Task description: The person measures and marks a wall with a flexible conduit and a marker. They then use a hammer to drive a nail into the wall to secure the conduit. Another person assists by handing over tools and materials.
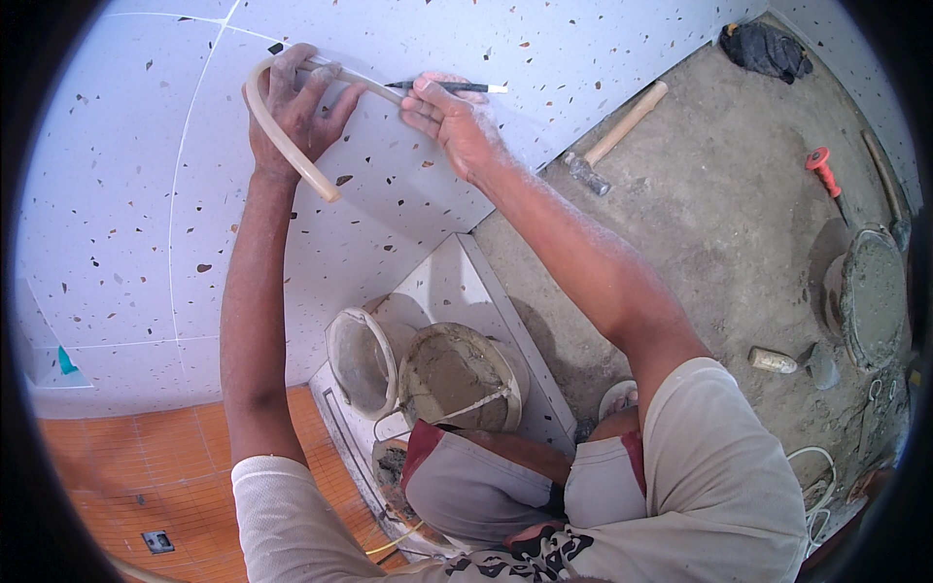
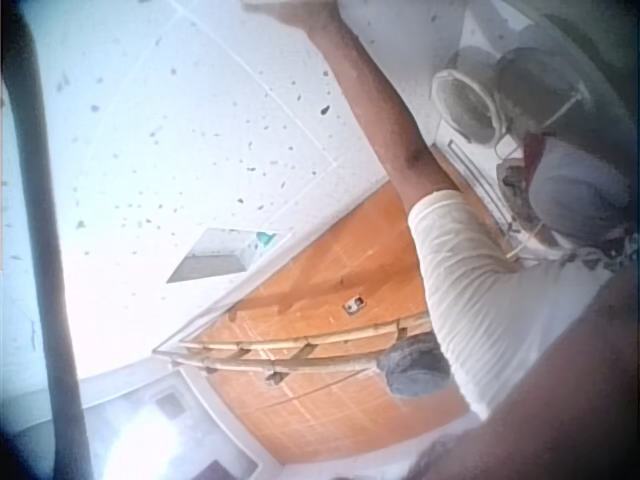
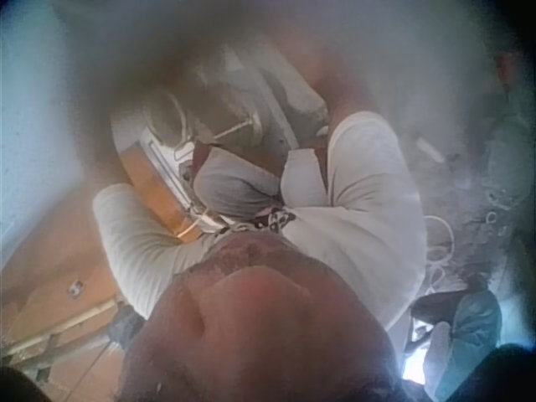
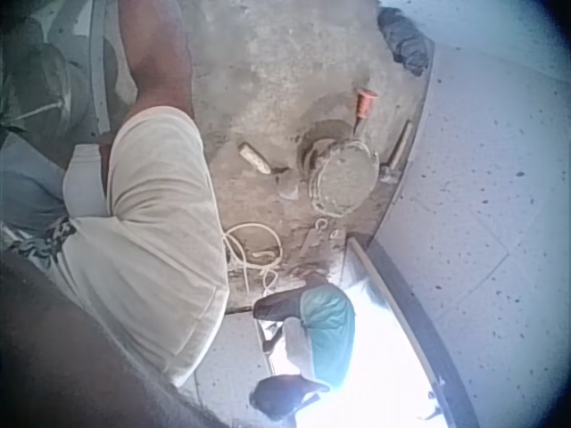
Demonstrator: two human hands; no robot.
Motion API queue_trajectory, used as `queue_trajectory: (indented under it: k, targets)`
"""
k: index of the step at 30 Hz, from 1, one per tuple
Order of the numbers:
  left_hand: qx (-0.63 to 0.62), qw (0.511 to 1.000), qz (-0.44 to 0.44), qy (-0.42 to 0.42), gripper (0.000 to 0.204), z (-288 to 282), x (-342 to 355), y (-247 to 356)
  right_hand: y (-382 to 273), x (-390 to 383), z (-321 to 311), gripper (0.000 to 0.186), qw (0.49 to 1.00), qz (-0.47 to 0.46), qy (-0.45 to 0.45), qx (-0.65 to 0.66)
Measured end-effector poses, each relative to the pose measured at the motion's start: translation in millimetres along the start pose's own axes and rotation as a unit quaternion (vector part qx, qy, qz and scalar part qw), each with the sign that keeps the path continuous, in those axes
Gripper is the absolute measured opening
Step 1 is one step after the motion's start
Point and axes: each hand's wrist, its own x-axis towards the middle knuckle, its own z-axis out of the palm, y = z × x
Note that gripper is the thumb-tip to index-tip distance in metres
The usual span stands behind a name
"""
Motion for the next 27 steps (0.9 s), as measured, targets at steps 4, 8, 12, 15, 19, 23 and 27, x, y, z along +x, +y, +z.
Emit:
queue_trajectory:
  k: [4,8,12,15,19,23,27]
  targets:
    - [-0.006,1.000,-0.005,0.000,0.037,-0.2,0.3,1.2,-2.5,-2.0,2.3,0.021,1.000,0.008,0.008,-0.005]
    - [-0.004,1.000,-0.006,-0.001,0.036,-0.1,0.0,0.8,-3.2,-2.0,3.2,0.019,1.000,0.010,0.010,-0.009]
    - [0.003,1.000,-0.005,-0.002,0.036,1.5,-2.1,-0.6,-3.2,-2.8,4.3,0.019,1.000,0.008,0.012,-0.018]
    - [0.005,1.000,0.001,0.001,0.036,2.1,-1.2,-1.2,-3.4,-2.3,2.8,0.020,1.000,0.009,0.011,-0.017]
    - [0.005,1.000,-0.004,0.002,0.037,1.7,-2.1,-0.2,-2.6,-2.7,2.8,0.021,1.000,0.005,0.006,-0.013]
    - [0.004,1.000,-0.007,-0.001,0.037,3.6,-3.3,-1.6,-1.3,-1.1,2.2,0.023,1.000,-0.002,0.005,-0.009]
    - [0.003,1.000,-0.014,-0.006,0.037,2.5,-3.1,-0.1,-2.1,-1.8,3.2,0.023,1.000,0.003,0.011,-0.009]
